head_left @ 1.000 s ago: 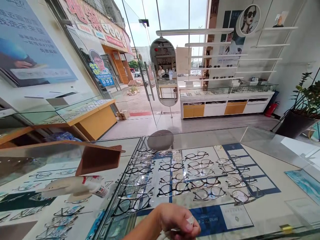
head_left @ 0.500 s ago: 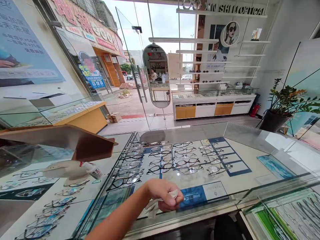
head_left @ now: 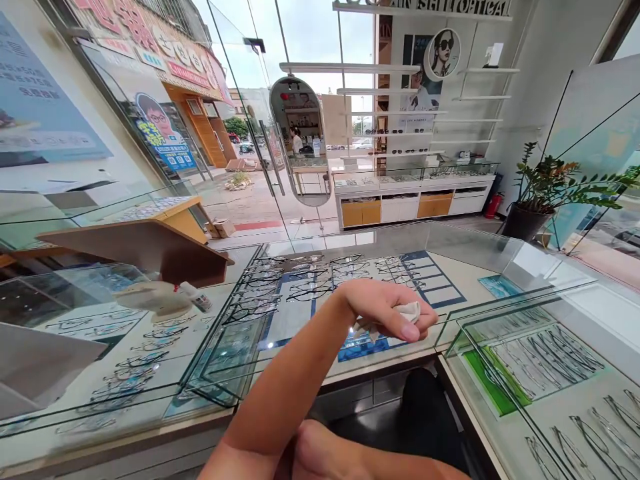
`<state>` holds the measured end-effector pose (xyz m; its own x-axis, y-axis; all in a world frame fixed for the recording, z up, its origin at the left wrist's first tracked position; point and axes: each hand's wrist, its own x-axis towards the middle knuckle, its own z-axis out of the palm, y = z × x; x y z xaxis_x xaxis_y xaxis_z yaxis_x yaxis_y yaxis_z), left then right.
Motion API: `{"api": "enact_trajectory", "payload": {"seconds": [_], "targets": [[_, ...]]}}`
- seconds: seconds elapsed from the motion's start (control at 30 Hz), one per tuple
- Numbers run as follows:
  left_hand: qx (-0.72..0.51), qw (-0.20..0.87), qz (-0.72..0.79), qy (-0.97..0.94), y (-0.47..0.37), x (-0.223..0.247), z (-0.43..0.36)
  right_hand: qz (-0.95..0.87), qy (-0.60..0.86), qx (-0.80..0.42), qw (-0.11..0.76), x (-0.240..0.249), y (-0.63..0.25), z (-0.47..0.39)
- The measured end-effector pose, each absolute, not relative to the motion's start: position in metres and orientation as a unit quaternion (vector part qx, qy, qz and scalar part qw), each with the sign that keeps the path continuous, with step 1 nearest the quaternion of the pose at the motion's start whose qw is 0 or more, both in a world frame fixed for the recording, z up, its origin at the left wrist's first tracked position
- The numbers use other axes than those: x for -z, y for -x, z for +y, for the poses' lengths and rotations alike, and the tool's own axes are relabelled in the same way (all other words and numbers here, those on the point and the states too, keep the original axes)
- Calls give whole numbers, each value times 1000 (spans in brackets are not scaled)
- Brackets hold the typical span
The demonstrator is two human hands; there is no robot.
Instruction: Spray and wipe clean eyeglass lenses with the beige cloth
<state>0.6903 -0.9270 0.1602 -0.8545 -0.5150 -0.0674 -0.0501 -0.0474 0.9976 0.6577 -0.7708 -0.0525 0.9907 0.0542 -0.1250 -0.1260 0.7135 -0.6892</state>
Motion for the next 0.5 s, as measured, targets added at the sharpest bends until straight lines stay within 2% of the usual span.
{"api": "enact_trajectory", "payload": {"seconds": [0.13, 0.3, 0.37, 0.5], "targets": [[661, 241, -635, -318, -711, -178, -929, 122, 271, -61, 953, 66, -656, -760], [570, 273, -677, -378, -728, -190, -962, 142, 203, -59, 967, 52, -649, -755], [471, 243, -696, -484, -730, -182, -990, 133, 195, -55, 970, 43, -642, -758], [196, 64, -697, -687, -725, -146, -1050, 111, 257, -28, 960, 35, -628, -771]]}}
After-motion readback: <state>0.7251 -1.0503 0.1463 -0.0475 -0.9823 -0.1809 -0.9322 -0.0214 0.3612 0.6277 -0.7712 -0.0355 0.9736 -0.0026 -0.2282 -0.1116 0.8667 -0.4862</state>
